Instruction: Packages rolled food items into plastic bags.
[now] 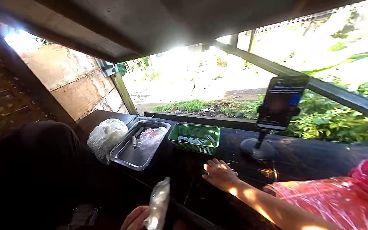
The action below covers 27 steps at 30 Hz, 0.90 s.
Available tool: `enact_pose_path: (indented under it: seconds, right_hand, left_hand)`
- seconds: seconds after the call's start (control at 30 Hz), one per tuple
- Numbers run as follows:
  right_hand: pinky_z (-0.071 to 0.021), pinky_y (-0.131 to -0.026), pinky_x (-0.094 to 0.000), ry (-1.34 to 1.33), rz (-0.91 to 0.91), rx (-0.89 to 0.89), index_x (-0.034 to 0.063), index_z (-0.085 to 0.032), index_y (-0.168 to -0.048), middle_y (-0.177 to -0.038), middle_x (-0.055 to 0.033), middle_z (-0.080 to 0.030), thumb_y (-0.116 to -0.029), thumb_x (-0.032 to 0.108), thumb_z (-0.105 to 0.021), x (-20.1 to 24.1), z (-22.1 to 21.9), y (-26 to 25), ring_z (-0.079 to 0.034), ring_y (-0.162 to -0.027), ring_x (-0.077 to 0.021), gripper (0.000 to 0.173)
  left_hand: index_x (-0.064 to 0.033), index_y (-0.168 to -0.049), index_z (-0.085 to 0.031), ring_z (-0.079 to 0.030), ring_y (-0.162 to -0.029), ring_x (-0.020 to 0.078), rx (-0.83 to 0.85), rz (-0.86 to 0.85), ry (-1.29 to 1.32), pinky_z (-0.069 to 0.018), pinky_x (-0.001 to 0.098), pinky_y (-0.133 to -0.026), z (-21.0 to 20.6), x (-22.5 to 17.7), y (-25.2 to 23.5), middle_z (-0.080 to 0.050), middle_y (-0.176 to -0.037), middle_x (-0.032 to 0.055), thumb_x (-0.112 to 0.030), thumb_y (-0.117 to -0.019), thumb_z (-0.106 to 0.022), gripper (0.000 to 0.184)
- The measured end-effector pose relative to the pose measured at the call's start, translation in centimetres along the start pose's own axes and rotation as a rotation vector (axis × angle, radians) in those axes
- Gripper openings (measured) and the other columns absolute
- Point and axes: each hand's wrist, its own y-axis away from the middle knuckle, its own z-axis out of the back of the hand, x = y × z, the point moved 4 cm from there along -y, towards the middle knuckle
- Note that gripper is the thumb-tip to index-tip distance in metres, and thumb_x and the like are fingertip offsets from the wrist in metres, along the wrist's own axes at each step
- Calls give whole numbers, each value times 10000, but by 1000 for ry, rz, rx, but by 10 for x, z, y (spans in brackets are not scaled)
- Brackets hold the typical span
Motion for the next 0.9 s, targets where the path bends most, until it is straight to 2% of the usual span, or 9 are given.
enact_pose_path:
  seconds: [0.1,0.17,0.23,0.3,0.47,0.57,0.63,0.77,0.9]
  right_hand:
    - [-391,-1118,-546,-411,-8,-46,-56,-652,-1218,-1274,-262,-628,-1004,394,-638,-23,19,23,-552,-1275,-402,498]
    - [-471,-995,-397,-916,73,-105,-46,-628,-1190,-1150,-146,-666,-1049,308,-434,-32,26,40,-609,-1105,-207,428]
    - [-541,-952,-346,-1292,155,-60,-10,-573,-1224,-1080,-56,-712,-1050,531,-195,-32,32,53,-676,-1038,-134,682]
    - [-559,-924,-355,-1418,197,22,48,-551,-1239,-1089,-18,-721,-969,757,-193,-35,32,58,-690,-1042,-146,840]
    - [-578,-840,-361,-1393,112,208,63,-485,-1338,-1117,-35,-706,-905,768,-412,-41,12,43,-695,-1017,-172,830]
    - [-572,-754,-320,-1334,-37,211,38,-476,-1316,-1033,-63,-687,-1012,258,-531,-27,9,28,-686,-874,-144,379]
    - [-576,-709,-322,-1210,-204,201,-5,-501,-1324,-999,-114,-672,-1026,83,-598,-16,13,19,-681,-791,-161,325]
    - [-542,-640,-297,-964,-280,182,-27,-616,-1161,-867,-106,-664,-976,35,-651,-13,16,4,-634,-671,-141,198]
    - [-538,-708,-371,-773,-254,130,-25,-605,-1130,-904,-140,-636,-928,51,-714,-29,11,-3,-624,-721,-197,242]
  left_hand:
    - [142,-1262,-629,-615,-1256,238,57,-127,178,-519,316,-1041,-32,-30,-37,-589,-1367,271,23,-999,-498,317]
    - [118,-1259,-642,-624,-1233,189,124,-121,290,-527,287,-1021,-57,-39,-60,-594,-1375,225,25,-976,-510,326]
    - [98,-1252,-654,-632,-1207,148,198,-91,372,-526,258,-1009,-81,-38,-80,-604,-1367,199,25,-974,-536,311]
    - [80,-1260,-649,-639,-1180,134,270,7,437,-531,257,-1000,-102,-30,-98,-592,-1377,179,35,-979,-548,302]
    - [50,-1260,-633,-643,-1057,68,274,295,571,-531,240,-950,-128,12,-130,-615,-1307,111,38,-959,-572,307]
    - [50,-1230,-634,-659,-979,78,270,412,532,-537,262,-911,-134,32,-138,-670,-1191,113,34,-965,-622,265]
    - [55,-1188,-651,-660,-932,104,267,426,462,-547,283,-883,-139,44,-143,-677,-1128,122,33,-957,-639,232]
    - [59,-1190,-638,-673,-871,136,255,412,404,-572,301,-834,-146,56,-150,-670,-1076,136,49,-938,-654,253]
    - [35,-1346,-547,-688,-938,217,298,473,340,-580,372,-878,-151,63,-158,-636,-1179,180,80,-939,-632,418]
